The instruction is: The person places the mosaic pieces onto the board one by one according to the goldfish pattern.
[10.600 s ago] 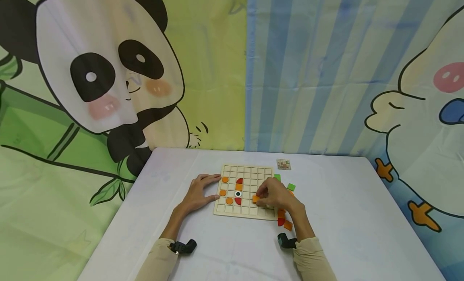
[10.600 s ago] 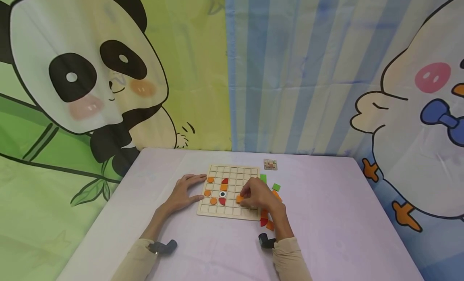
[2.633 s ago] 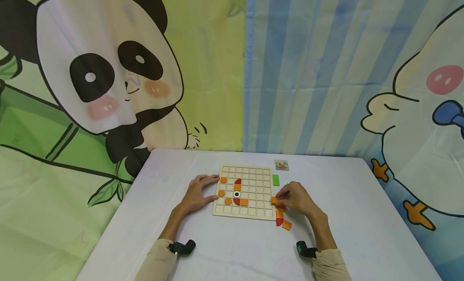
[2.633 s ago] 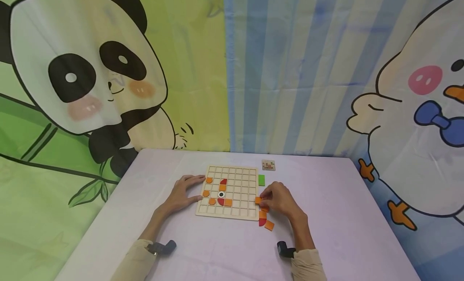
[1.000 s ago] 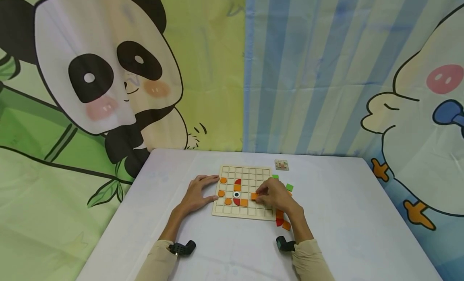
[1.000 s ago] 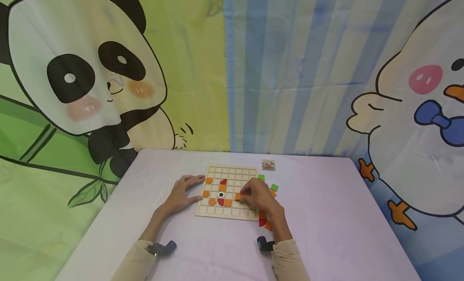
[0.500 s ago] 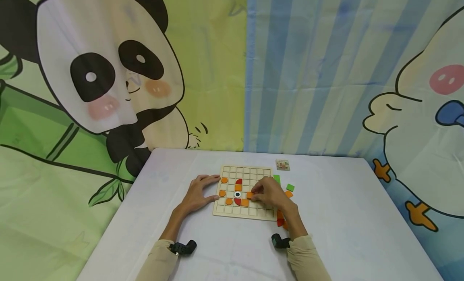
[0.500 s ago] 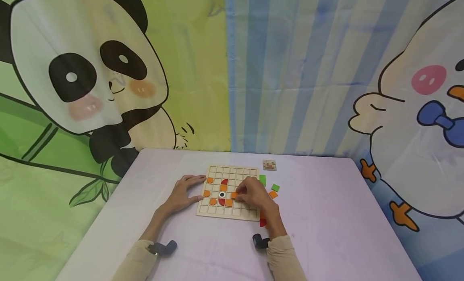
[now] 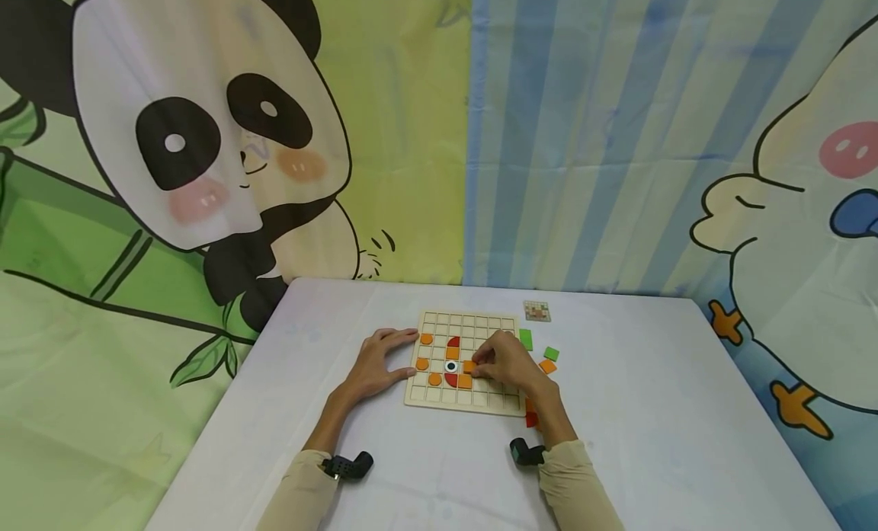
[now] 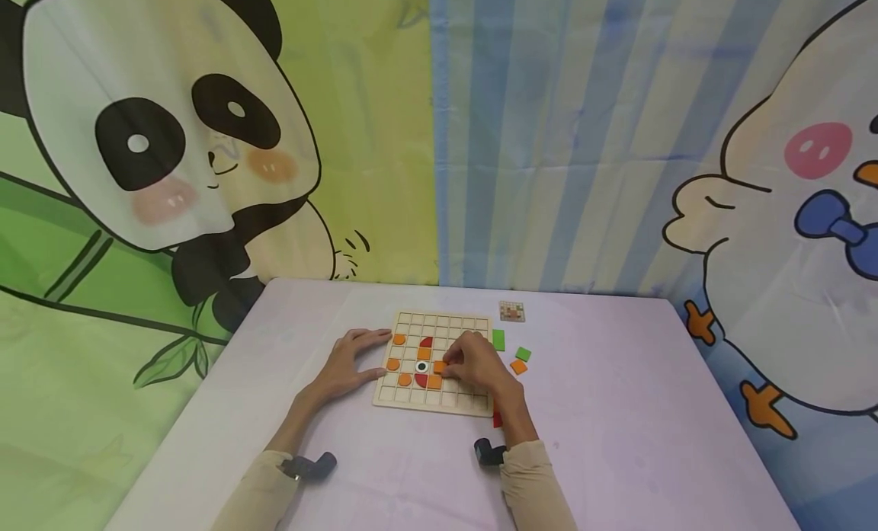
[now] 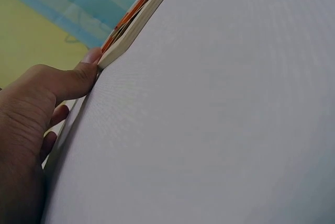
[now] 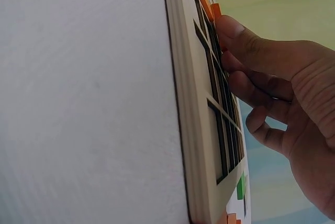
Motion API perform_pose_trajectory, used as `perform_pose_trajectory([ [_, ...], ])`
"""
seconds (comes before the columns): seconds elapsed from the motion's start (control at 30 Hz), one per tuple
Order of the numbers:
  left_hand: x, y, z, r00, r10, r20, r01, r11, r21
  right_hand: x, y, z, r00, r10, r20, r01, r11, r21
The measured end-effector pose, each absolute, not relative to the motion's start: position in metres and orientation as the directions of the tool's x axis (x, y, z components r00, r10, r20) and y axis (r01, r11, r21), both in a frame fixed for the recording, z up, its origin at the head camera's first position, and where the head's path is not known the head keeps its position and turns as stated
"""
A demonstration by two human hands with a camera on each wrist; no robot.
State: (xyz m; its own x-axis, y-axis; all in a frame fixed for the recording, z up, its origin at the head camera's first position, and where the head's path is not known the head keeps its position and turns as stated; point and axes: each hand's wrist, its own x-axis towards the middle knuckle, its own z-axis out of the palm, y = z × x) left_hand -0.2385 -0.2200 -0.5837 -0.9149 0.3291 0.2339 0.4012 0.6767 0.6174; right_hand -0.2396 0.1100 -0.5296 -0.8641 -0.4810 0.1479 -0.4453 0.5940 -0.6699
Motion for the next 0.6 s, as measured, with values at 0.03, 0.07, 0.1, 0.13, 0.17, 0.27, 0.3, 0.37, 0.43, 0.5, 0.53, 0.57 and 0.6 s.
perform_pose_trajectory([
  [0.03,-0.2389,-0.22,-0.5839,-0.914,0.33,0.235,0.403,0.677,0.616,-0.2398,0.1097,-0.5296,-0.865,-0.48,0.148,-0.444,0.593,-0.671],
  [0.07,-0.2391,-0.2201,-0.5839,-0.915,0.329,0.234,0.401,0.675,0.619,-0.2401,0.1094,-0.5297,-0.865,-0.479,0.147,-0.443,0.593,-0.672],
  [0.1,-0.2395,-0.2203,-0.5839,-0.913,0.331,0.237,0.405,0.677,0.614,-0.2404,0.109,-0.5298,-0.866,-0.479,0.146,-0.442,0.594,-0.672],
  [0.13,-0.2398,-0.2205,-0.584,-0.913,0.333,0.236,0.406,0.678,0.613,-0.2408,0.1087,-0.53,-0.866,-0.478,0.146,-0.441,0.597,-0.67],
  [0.17,-0.24,-0.2207,-0.5839,-0.913,0.333,0.236,0.406,0.678,0.613,-0.2411,0.1083,-0.5301,-0.868,-0.476,0.144,-0.439,0.598,-0.67],
  [0.27,-0.2404,-0.2212,-0.5839,-0.913,0.335,0.234,0.406,0.679,0.612,-0.2417,0.1072,-0.5303,-0.869,-0.475,0.14,-0.437,0.605,-0.666],
  [0.3,-0.2405,-0.2214,-0.584,-0.913,0.335,0.233,0.405,0.68,0.611,-0.2418,0.1069,-0.5305,-0.869,-0.475,0.138,-0.436,0.605,-0.666],
  [0.37,-0.2403,-0.2215,-0.5842,-0.914,0.335,0.23,0.404,0.679,0.614,-0.2415,0.1065,-0.5306,-0.871,-0.474,0.133,-0.433,0.61,-0.664],
  [0.43,-0.2401,-0.2215,-0.5844,-0.913,0.336,0.233,0.406,0.679,0.612,-0.2412,0.1064,-0.5308,-0.872,-0.472,0.131,-0.43,0.61,-0.665],
  [0.5,-0.24,-0.2216,-0.5849,-0.912,0.336,0.236,0.408,0.678,0.611,-0.2408,0.1062,-0.5309,-0.874,-0.469,0.129,-0.427,0.613,-0.665],
  [0.53,-0.24,-0.2216,-0.5851,-0.911,0.336,0.238,0.41,0.678,0.611,-0.2406,0.1062,-0.5309,-0.874,-0.468,0.129,-0.427,0.613,-0.665],
  [0.57,-0.24,-0.2217,-0.5853,-0.912,0.335,0.239,0.409,0.678,0.611,-0.2404,0.106,-0.5309,-0.874,-0.469,0.13,-0.426,0.61,-0.668],
  [0.6,-0.24,-0.2217,-0.5855,-0.911,0.334,0.24,0.41,0.678,0.61,-0.2402,0.1059,-0.5309,-0.873,-0.47,0.131,-0.428,0.607,-0.67],
])
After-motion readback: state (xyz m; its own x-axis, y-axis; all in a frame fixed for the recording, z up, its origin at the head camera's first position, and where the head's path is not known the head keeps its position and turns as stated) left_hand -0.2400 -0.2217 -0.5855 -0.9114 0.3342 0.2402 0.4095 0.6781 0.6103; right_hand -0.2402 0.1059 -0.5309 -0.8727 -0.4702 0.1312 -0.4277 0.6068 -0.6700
